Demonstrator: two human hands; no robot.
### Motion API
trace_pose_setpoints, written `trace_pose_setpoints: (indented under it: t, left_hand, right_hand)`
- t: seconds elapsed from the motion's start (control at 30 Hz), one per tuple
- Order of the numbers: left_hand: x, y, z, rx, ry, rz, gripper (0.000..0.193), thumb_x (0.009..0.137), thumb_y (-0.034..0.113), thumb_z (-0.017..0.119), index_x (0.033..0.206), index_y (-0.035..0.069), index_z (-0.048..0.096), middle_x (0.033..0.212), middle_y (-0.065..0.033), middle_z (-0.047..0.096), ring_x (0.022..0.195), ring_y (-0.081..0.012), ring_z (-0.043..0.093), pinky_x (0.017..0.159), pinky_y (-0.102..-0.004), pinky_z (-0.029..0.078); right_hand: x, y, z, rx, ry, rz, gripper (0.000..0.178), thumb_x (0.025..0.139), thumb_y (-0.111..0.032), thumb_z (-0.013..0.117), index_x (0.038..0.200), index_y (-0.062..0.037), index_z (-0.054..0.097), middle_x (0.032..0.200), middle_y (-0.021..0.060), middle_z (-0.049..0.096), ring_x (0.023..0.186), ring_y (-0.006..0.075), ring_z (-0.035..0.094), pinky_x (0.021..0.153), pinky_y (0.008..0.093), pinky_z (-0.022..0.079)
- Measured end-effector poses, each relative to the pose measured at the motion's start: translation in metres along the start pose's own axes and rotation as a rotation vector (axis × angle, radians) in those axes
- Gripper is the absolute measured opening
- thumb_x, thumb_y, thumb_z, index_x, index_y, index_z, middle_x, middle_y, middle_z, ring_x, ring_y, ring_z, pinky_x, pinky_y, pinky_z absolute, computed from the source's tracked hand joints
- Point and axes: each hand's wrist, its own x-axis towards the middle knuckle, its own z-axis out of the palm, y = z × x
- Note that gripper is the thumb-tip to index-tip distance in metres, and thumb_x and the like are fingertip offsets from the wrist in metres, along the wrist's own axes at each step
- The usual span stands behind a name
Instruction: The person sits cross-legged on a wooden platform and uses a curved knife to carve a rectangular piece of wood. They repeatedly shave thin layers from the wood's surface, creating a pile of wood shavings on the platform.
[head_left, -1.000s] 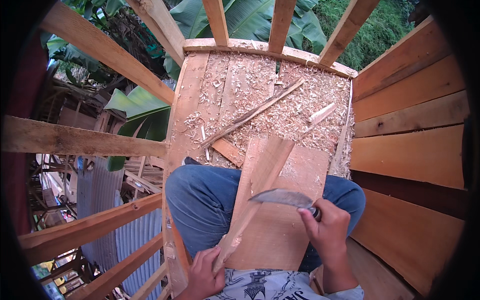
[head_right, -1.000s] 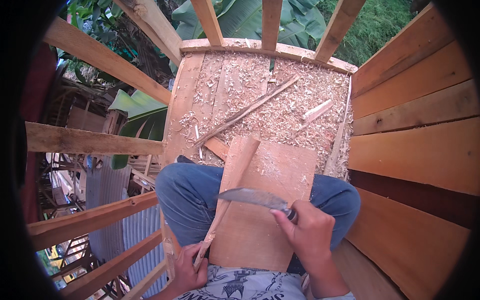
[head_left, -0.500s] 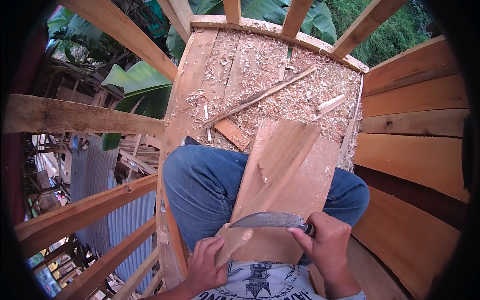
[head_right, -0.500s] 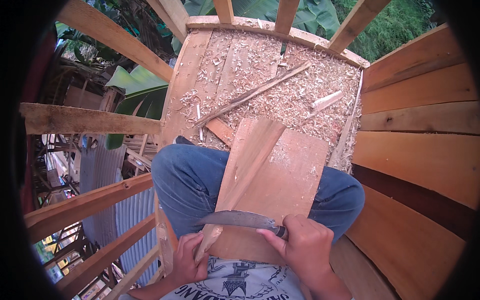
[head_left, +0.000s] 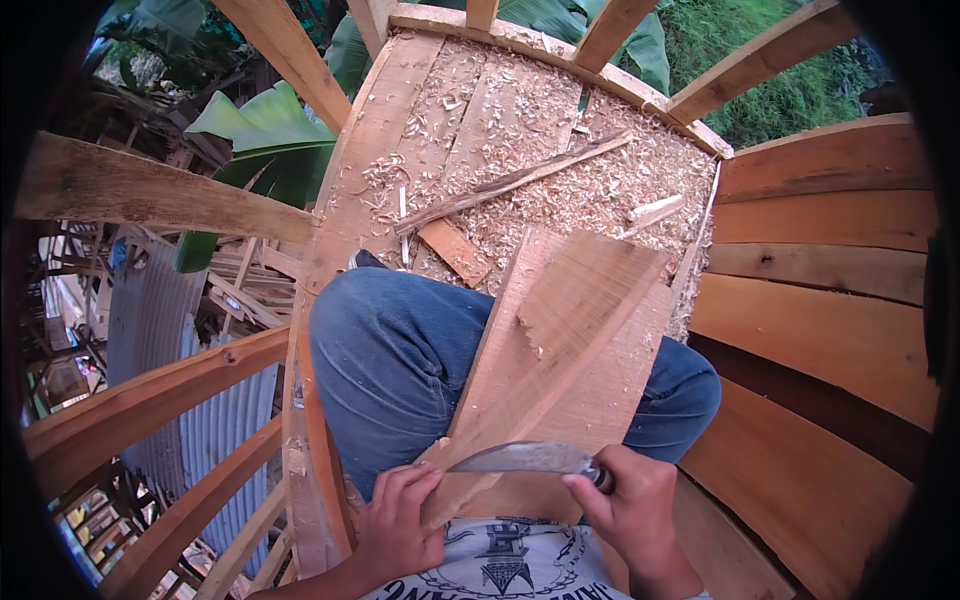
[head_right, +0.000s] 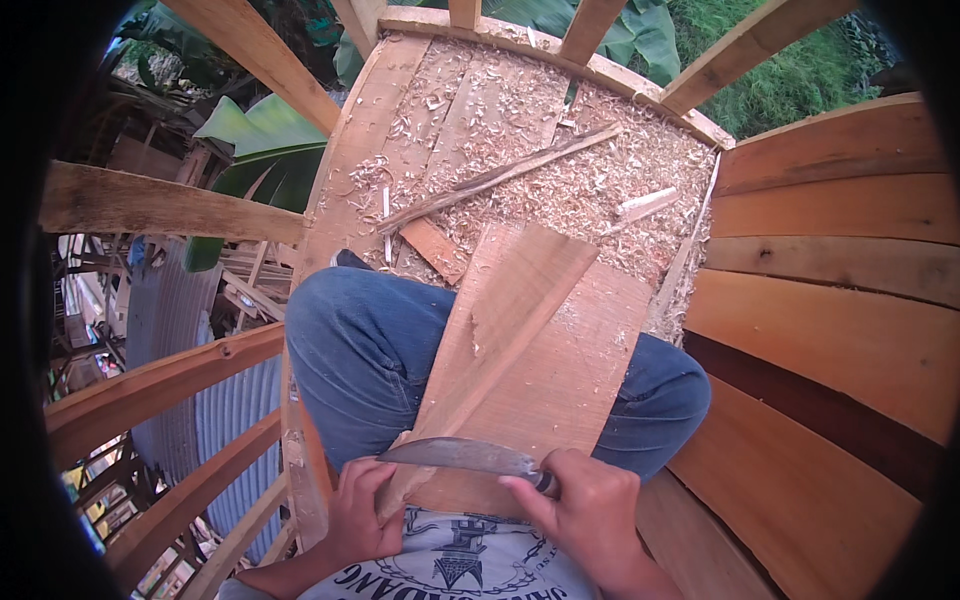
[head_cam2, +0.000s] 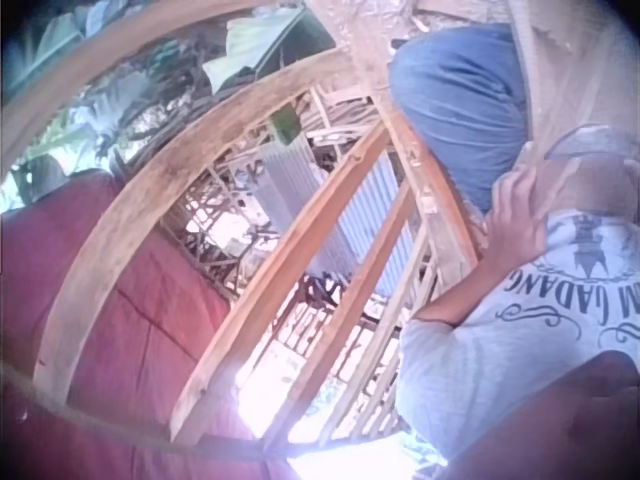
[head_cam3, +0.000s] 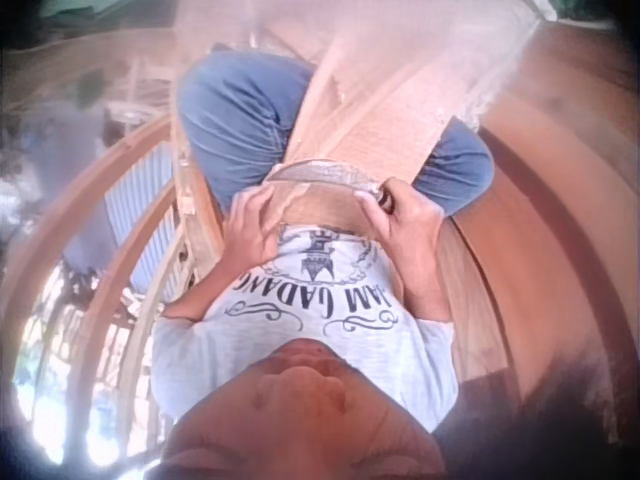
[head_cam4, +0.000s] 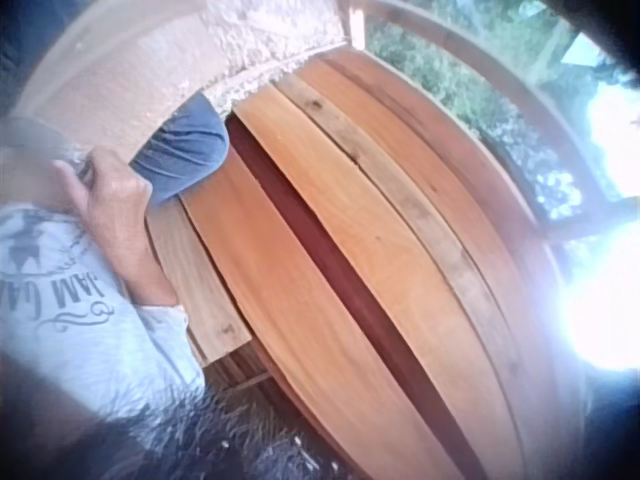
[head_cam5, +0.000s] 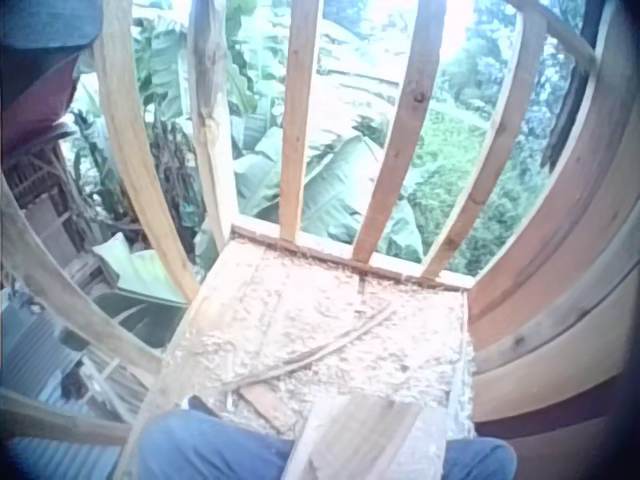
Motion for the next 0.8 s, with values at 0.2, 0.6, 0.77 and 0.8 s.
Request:
trace_pose_setpoints:
  t: [0.2, 0.6, 0.77, 0.8]
  left_hand:
    - [-0.002, -0.007, 0.005, 0.031, 0.054, 0.023, 0.060, 0.060, 0.006, 0.062, 0.119, 0.001, 0.052, 0.111, -0.0187, 0.053, 0.100, -0.0364, 0.057, 0.077, -0.0405, 0.052]
    - [0.003, -0.003, -0.003, -0.015, 0.002, 0.012, 0.059, 0.062, 0.001, 0.064, 0.118, -0.002, 0.047, 0.111, -0.0213, 0.053, 0.099, -0.0379, 0.055, 0.078, -0.0429, 0.049]
    - [-0.002, -0.009, 0.003, -0.013, 0.036, -0.005, 0.063, 0.059, 0.008, 0.063, 0.121, 0.003, 0.052, 0.113, -0.0171, 0.053, 0.102, -0.0360, 0.056, 0.076, -0.0395, 0.051]
    - [-0.002, -0.009, 0.003, -0.012, 0.042, -0.008, 0.063, 0.059, 0.009, 0.063, 0.121, 0.003, 0.052, 0.113, -0.0171, 0.053, 0.102, -0.0359, 0.056, 0.076, -0.0395, 0.051]
  right_hand:
    - [0.004, -0.002, 0.002, -0.091, 0.024, 0.003, 0.035, 0.073, -0.031, 0.076, 0.066, -0.0018, 0.057, 0.053, 0.0101, 0.051, 0.045, 0.0243, 0.053, 0.045, 0.0327, 0.040]
    - [0.005, 0.016, -0.014, 0.042, 0.149, 0.145, 0.032, 0.077, -0.025, 0.074, 0.070, 0.0011, 0.057, 0.050, 0.0114, 0.047, 0.042, 0.0188, 0.046, 0.042, 0.0311, 0.037]
    - [0.006, 0.008, 0.006, -0.137, 0.017, -0.024, 0.041, 0.073, -0.040, 0.076, 0.065, -0.0053, 0.057, 0.054, 0.0081, 0.053, 0.047, 0.0238, 0.055, 0.044, 0.0329, 0.042]
    - [0.010, 0.008, 0.004, -0.180, 0.038, -0.053, 0.041, 0.073, -0.041, 0.076, 0.065, -0.0052, 0.056, 0.054, 0.0076, 0.052, 0.047, 0.0235, 0.055, 0.044, 0.0331, 0.041]
